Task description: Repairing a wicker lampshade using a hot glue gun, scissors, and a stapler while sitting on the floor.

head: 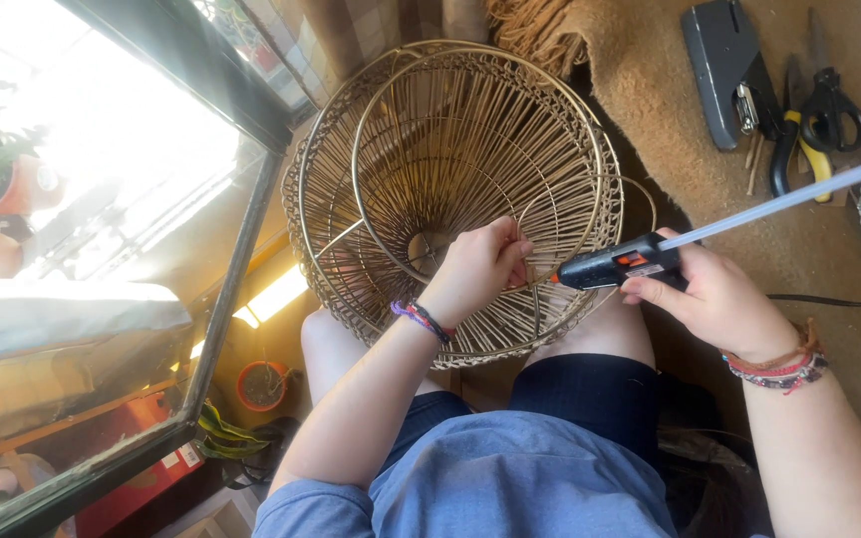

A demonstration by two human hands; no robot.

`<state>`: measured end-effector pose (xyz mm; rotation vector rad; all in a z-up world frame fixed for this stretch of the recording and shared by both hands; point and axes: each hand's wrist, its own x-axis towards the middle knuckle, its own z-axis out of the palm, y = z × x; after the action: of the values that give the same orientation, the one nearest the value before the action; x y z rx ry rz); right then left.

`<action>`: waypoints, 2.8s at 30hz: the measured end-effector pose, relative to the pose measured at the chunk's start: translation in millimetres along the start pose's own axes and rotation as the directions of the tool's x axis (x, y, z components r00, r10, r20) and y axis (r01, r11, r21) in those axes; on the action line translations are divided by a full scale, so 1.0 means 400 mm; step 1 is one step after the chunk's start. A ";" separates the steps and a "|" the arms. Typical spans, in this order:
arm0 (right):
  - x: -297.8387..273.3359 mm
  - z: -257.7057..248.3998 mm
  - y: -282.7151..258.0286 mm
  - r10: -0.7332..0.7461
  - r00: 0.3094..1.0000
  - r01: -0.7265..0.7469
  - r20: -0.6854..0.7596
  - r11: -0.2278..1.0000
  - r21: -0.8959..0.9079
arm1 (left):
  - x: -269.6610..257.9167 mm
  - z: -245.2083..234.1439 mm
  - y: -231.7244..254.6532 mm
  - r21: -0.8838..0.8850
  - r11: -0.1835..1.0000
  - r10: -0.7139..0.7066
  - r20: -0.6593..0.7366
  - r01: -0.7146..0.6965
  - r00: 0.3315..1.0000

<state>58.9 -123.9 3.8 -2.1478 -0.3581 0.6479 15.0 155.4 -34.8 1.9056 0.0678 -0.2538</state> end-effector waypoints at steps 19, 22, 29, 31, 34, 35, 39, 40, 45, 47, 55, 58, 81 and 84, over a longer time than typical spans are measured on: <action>0.010 0.009 0.059 0.027 1.000 -0.026 -0.009 0.994 0.109 | 0.061 0.058 -0.030 -0.310 0.920 -0.194 0.177 0.242 0.965; 0.007 0.012 0.061 0.015 0.999 -0.011 -0.030 0.993 0.118 | 0.067 0.061 -0.043 -0.364 0.895 -0.197 0.198 0.259 0.960; 0.002 0.018 0.041 0.025 0.998 -0.028 -0.058 0.999 -0.044 | 0.075 0.070 -0.053 -0.356 0.891 -0.210 0.223 0.280 0.952; 0.002 0.024 0.032 0.002 0.998 -0.007 -0.065 0.997 -0.083 | 0.075 0.067 -0.052 -0.344 0.895 -0.218 0.216 0.283 0.952; 0.000 0.025 0.032 -0.024 0.995 0.013 -0.099 0.994 -0.112 | 0.077 0.068 -0.051 -0.348 0.897 -0.205 0.219 0.272 0.954; 0.001 0.025 0.035 -0.023 0.994 0.010 -0.103 0.992 -0.125 | 0.080 0.069 -0.052 -0.339 0.898 -0.212 0.224 0.280 0.951; 0.000 0.028 0.043 -0.017 0.993 0.000 -0.119 0.990 -0.142 | 0.080 0.070 -0.049 -0.329 0.897 -0.230 0.222 0.295 0.947; 0.000 0.028 0.045 -0.018 0.993 0.000 -0.119 0.990 -0.143 | 0.080 0.070 -0.048 -0.330 0.897 -0.230 0.222 0.295 0.948; 0.002 0.026 0.050 -0.004 0.993 -0.003 -0.114 0.998 -0.066 | 0.079 0.071 -0.051 -0.334 0.899 -0.220 0.217 0.284 0.951; 0.005 0.025 0.056 -0.011 0.994 0.004 -0.113 0.998 -0.061 | 0.081 0.071 -0.053 -0.337 0.897 -0.221 0.218 0.286 0.951; 0.009 0.023 0.072 0.018 0.996 -0.021 -0.088 0.999 -0.041 | 0.080 0.073 -0.050 -0.343 0.892 -0.231 0.216 0.295 0.949; 0.011 0.022 0.072 -0.001 0.996 0.000 -0.090 1.000 -0.006 | 0.080 0.070 -0.043 -0.317 0.900 -0.239 0.218 0.300 0.946; -0.050 0.004 0.046 0.158 0.983 -0.174 0.099 0.967 0.188 | 0.118 0.148 0.247 0.188 0.928 0.304 0.110 -0.320 0.946; -0.065 0.001 0.079 0.073 0.994 -0.089 0.085 0.977 0.196 | 0.124 0.148 0.236 0.088 0.918 0.380 0.088 -0.387 0.921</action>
<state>38.0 -155.0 -13.1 -1.9579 -0.2370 0.7819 70.9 63.9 22.8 1.9650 -0.3717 -0.0554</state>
